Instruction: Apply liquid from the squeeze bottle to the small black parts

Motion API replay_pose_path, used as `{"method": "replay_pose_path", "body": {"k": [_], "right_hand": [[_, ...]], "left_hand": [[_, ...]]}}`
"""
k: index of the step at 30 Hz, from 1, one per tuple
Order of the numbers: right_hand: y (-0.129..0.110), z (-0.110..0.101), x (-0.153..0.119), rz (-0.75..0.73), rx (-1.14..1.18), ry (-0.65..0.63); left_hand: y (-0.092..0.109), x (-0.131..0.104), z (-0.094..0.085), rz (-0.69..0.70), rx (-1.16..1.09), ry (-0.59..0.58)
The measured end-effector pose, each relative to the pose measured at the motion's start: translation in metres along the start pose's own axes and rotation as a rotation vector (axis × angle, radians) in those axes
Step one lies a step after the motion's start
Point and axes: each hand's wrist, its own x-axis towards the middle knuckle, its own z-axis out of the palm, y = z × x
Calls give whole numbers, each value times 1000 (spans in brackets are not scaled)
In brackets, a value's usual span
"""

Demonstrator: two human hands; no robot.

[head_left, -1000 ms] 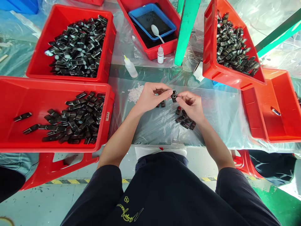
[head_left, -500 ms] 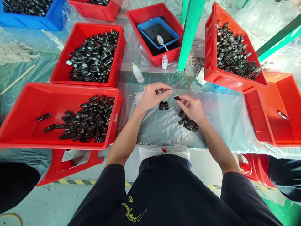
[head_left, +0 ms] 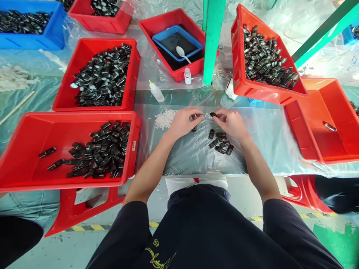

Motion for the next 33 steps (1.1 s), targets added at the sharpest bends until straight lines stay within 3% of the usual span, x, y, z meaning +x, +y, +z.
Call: {"method": "replay_pose_path", "body": {"k": [3, 6, 9, 12, 15, 19, 22, 27, 33], "right_hand": [[12, -10, 0, 62, -109, -87], [18, -15, -1, 94, -141, -120], [14, -16, -1, 112, -146, -28], [6, -16, 0, 79, -69, 55], [-2, -15, -1, 21, 71, 38], [-9, -12, -3, -72, 235, -75], [-14, -6, -5, -107, 307, -52], [-26, 11, -7, -22, 635, 4], [-43, 22, -16, 10, 744, -7]], "left_hand": [[7, -4, 1, 41, 76, -126], [17, -10, 9, 169, 156, -296], [23, -14, 18, 273, 248, -433], [22, -15, 24, 302, 316, -466], [18, -12, 24, 281, 334, -405], [12, -7, 14, 192, 234, -221], [10, -4, 5, 108, 53, -88], [14, -1, 1, -23, -351, 131], [22, 1, -4, -82, -531, 161]]}}
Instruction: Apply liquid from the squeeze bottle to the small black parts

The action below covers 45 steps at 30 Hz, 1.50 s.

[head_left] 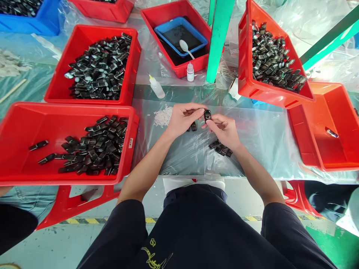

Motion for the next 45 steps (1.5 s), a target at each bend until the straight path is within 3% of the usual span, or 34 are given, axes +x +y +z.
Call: {"method": "replay_pose_path", "body": {"k": [6, 12, 16, 17, 19, 22, 25, 29, 31, 33, 37, 39, 45], "right_hand": [[-4, 0, -2, -9, -53, 32], [-7, 1, -3, -18, -39, -17], [-4, -30, 8, -48, -230, -103], [-1, -43, 11, -49, -341, -55], [6, -68, 18, 22, -581, 73], [17, -93, 22, 206, -798, 76], [21, -99, 20, 308, -814, 32], [12, -90, 19, 234, -798, 99], [7, -83, 19, 160, -754, 87], [3, -75, 19, 71, -618, 45], [3, -52, 19, -80, -205, 30], [4, -41, 18, -113, -54, 36], [10, -27, 16, -137, 76, 8]], "left_hand": [[3, -2, 1, -6, -7, -28], [-3, -2, 1, 5, 2, -30], [-3, -4, -1, 26, 138, -40], [-3, -5, -1, 39, 214, -60], [-1, -8, 2, 70, 374, -155], [3, -16, 13, 106, 546, -402], [9, -26, 26, 101, 685, -629], [14, -32, 35, 55, 847, -777], [14, -30, 35, 24, 849, -762], [11, -27, 32, -12, 746, -670], [1, -17, 26, -59, 283, -252], [-3, -13, 24, -77, 61, -110], [-3, -13, 30, -116, -201, -60]]}}
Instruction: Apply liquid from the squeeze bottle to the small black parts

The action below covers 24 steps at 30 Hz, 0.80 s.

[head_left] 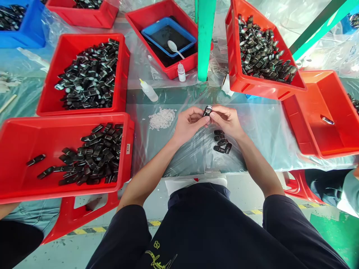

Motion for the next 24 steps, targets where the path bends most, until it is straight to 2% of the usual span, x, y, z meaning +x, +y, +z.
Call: {"method": "replay_pose_path", "body": {"k": [5, 14, 24], "right_hand": [[1, -2, 0, -1, -6, 1], [-2, 1, -2, -55, -10, 10], [-4, -3, -2, -102, -120, -5]], "left_hand": [[-1, -1, 3, -25, -33, 13], [2, -1, 2, -84, -111, -61], [2, -1, 0, -26, -84, -63]]}}
